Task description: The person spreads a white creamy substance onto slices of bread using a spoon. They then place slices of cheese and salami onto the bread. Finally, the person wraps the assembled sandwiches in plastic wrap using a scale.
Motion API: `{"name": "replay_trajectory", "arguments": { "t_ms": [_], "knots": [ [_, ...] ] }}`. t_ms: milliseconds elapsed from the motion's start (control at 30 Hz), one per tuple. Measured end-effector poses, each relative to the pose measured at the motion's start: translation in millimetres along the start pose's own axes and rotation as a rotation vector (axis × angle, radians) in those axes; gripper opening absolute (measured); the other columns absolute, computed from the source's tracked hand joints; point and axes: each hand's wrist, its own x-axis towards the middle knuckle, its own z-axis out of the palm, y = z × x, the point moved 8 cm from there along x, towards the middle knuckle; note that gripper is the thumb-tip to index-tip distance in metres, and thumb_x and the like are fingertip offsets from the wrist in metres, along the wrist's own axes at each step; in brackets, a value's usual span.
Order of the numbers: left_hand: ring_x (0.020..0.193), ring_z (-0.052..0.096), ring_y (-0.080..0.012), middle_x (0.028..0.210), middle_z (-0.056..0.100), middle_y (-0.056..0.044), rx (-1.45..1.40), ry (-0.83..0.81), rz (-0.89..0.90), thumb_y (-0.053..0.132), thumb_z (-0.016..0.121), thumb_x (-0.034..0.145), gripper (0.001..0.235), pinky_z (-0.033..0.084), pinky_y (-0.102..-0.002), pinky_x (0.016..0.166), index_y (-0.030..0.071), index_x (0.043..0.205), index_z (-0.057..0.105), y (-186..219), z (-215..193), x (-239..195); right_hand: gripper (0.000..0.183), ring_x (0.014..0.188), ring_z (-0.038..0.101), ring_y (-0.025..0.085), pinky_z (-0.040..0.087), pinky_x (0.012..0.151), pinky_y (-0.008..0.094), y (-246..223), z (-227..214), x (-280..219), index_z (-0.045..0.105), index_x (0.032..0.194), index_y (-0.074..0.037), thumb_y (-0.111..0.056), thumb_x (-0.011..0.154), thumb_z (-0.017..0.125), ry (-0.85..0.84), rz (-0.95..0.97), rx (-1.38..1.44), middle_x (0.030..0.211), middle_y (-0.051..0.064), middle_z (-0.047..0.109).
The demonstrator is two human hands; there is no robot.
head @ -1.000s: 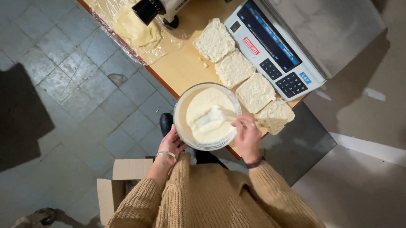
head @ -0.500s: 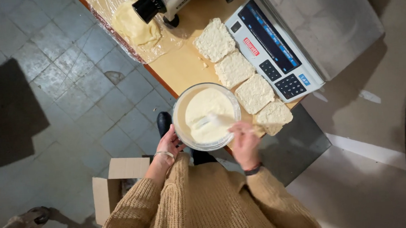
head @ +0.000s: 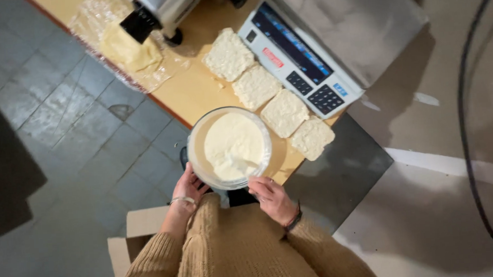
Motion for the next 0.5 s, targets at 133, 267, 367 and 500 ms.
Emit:
{"name": "replay_trajectory", "arguments": {
  "t_ms": [133, 267, 367, 500],
  "knots": [
    [0.125, 0.055, -0.0278, 0.137, 0.062, -0.011, 0.024, -0.023, -0.009, 0.059, 0.055, 0.094, 0.064, 0.042, -0.051, 0.108, 0.011, 0.137, 0.057, 0, -1, 2, 0.016, 0.091, 0.078, 0.021, 0.068, 0.066, 0.031, 66, -3, -61, 0.064, 0.115, -0.001, -0.003, 0.102, 0.056, 0.279, 0.344, 0.176, 0.110, 0.016, 0.074],
    [0.127, 0.055, -0.0260, 0.139, 0.061, -0.008, 0.030, -0.017, -0.005, 0.061, 0.053, 0.095, 0.066, 0.042, -0.049, 0.108, 0.011, 0.138, 0.056, -2, -5, 3, 0.011, 0.086, 0.072, 0.021, 0.064, 0.076, 0.038, 101, -64, -86, 0.061, 0.112, -0.005, -0.011, 0.107, 0.053, 0.704, 0.561, 0.606, 0.103, 0.012, 0.071],
    [0.124, 0.056, -0.0252, 0.136, 0.062, -0.006, 0.029, -0.022, 0.006, 0.061, 0.053, 0.096, 0.065, 0.044, -0.048, 0.107, 0.011, 0.137, 0.056, -1, -7, 3, 0.010, 0.091, 0.069, 0.021, 0.060, 0.084, 0.038, 132, -103, -117, 0.058, 0.115, -0.006, -0.013, 0.109, 0.054, 0.950, 0.601, 0.792, 0.104, 0.011, 0.068],
    [0.119, 0.057, -0.0246, 0.129, 0.062, -0.004, 0.019, 0.034, 0.010, 0.060, 0.054, 0.099, 0.062, 0.046, -0.047, 0.106, 0.011, 0.136, 0.056, 1, -12, 2, 0.012, 0.098, 0.069, 0.017, 0.058, 0.091, 0.034, 179, -135, -157, 0.057, 0.117, -0.006, -0.015, 0.111, 0.054, 1.184, 0.617, 0.792, 0.106, 0.008, 0.067]
  ]
}}
